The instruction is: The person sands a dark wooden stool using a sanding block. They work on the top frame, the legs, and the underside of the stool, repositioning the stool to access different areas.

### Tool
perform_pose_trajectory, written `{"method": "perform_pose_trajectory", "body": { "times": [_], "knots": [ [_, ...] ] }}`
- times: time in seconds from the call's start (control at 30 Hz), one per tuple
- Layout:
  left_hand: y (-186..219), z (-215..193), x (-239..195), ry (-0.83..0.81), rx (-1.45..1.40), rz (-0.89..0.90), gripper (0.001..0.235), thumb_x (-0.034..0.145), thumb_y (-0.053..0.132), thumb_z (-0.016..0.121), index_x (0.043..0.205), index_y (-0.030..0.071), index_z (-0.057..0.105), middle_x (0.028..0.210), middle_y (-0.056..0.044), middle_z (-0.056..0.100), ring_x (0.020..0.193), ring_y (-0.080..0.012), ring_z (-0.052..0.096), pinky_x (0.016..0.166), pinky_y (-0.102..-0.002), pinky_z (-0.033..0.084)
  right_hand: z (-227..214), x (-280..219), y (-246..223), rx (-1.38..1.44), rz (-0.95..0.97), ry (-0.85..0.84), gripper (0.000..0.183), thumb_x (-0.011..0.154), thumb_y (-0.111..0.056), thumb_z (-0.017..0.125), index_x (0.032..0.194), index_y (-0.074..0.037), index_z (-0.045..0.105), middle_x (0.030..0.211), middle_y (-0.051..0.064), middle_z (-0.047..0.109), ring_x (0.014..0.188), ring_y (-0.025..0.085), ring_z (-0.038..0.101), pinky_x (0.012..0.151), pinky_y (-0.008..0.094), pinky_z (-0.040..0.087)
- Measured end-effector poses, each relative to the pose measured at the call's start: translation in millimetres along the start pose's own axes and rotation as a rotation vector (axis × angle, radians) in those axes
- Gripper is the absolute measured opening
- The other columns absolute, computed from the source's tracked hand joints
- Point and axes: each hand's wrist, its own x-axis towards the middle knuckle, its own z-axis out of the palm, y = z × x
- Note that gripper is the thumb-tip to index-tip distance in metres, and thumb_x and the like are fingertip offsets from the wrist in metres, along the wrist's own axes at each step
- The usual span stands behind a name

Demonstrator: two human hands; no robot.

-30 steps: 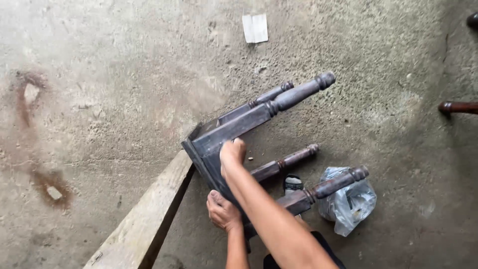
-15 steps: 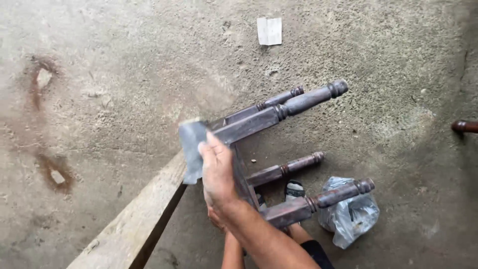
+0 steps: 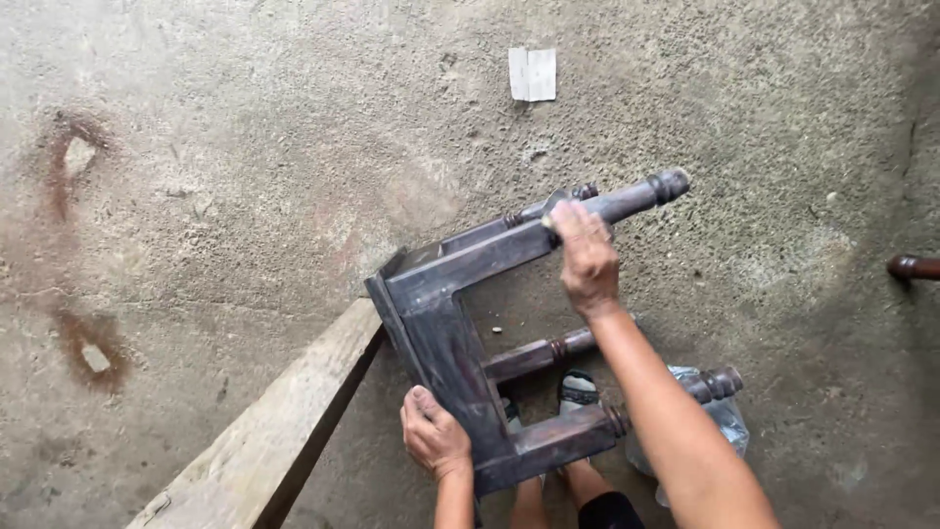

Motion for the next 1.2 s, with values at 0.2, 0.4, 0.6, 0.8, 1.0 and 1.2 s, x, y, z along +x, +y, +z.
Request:
{"method": "perform_pose_trajectory", "body": {
  "times": [0.2, 0.4, 0.6, 0.8, 1.0, 1.2],
  "knots": [
    [-12.7, 7.0, -0.6, 0.017, -0.011, 0.035, 0.057, 0.107, 0.049, 0.037, 0.115, 0.003, 0.070, 0.111, -0.023, 0.070, 0.100, -0.0476, 0.064, 0.085, -0.054, 0.050, 3.8, 1.9, -50.1, 0.161, -0.017, -0.023, 0.053, 0.083, 0.010, 0.049, 0.130, -0.004, 0.067, 0.136, 0.018, 0.068, 0.134, 0.033, 0.060, 0.121, 0.047, 0.037],
    [-15.0, 9.9, 3.4, 0.004, 0.019, 0.025, 0.059, 0.108, 0.050, 0.035, 0.115, 0.003, 0.070, 0.111, -0.023, 0.071, 0.102, -0.0473, 0.065, 0.088, -0.053, 0.051, -53.7, 2.9, 86.8, -0.093, 0.063, 0.031, 0.032, 0.103, 0.003, 0.047, 0.125, -0.005, 0.070, 0.133, 0.018, 0.070, 0.133, 0.032, 0.061, 0.121, 0.045, 0.041],
    [-28.9, 17.1, 7.0, 0.029, 0.013, 0.035, 0.062, 0.110, 0.051, 0.035, 0.123, 0.002, 0.069, 0.121, -0.025, 0.069, 0.111, -0.0482, 0.063, 0.094, -0.053, 0.050, -26.8, 21.4, 26.7, -0.109, 0.308, 0.092, 0.030, 0.101, 0.002, 0.045, 0.117, -0.002, 0.070, 0.121, 0.020, 0.072, 0.122, 0.033, 0.065, 0.112, 0.044, 0.048],
    [-17.5, 14.6, 3.2, -0.010, 0.018, -0.072, 0.065, 0.110, 0.053, 0.034, 0.129, 0.001, 0.068, 0.125, -0.026, 0.068, 0.116, -0.0476, 0.062, 0.099, -0.052, 0.048, -75.4, 34.9, 70.4, -0.043, 0.037, -0.018, 0.031, 0.097, -0.003, 0.046, 0.113, -0.006, 0.073, 0.120, 0.016, 0.073, 0.117, 0.032, 0.067, 0.108, 0.045, 0.048],
    [-17.7, 14.1, 2.8, 0.019, 0.030, -0.076, 0.067, 0.107, 0.054, 0.034, 0.129, 0.001, 0.068, 0.127, -0.025, 0.068, 0.119, -0.0477, 0.060, 0.100, -0.052, 0.047, -41.0, 25.6, 31.0, -0.045, 0.203, 0.111, 0.032, 0.098, -0.001, 0.044, 0.116, -0.006, 0.071, 0.120, 0.020, 0.071, 0.117, 0.035, 0.067, 0.109, 0.044, 0.048],
    [-14.4, 14.7, 0.1, 0.009, 0.027, -0.091, 0.067, 0.108, 0.054, 0.035, 0.127, 0.000, 0.069, 0.123, -0.027, 0.069, 0.116, -0.0481, 0.062, 0.098, -0.052, 0.048, -68.8, 30.4, 79.6, -0.014, -0.003, -0.051, 0.031, 0.097, -0.003, 0.048, 0.118, -0.006, 0.071, 0.124, 0.016, 0.073, 0.122, 0.032, 0.067, 0.110, 0.045, 0.047]
  ]
}}
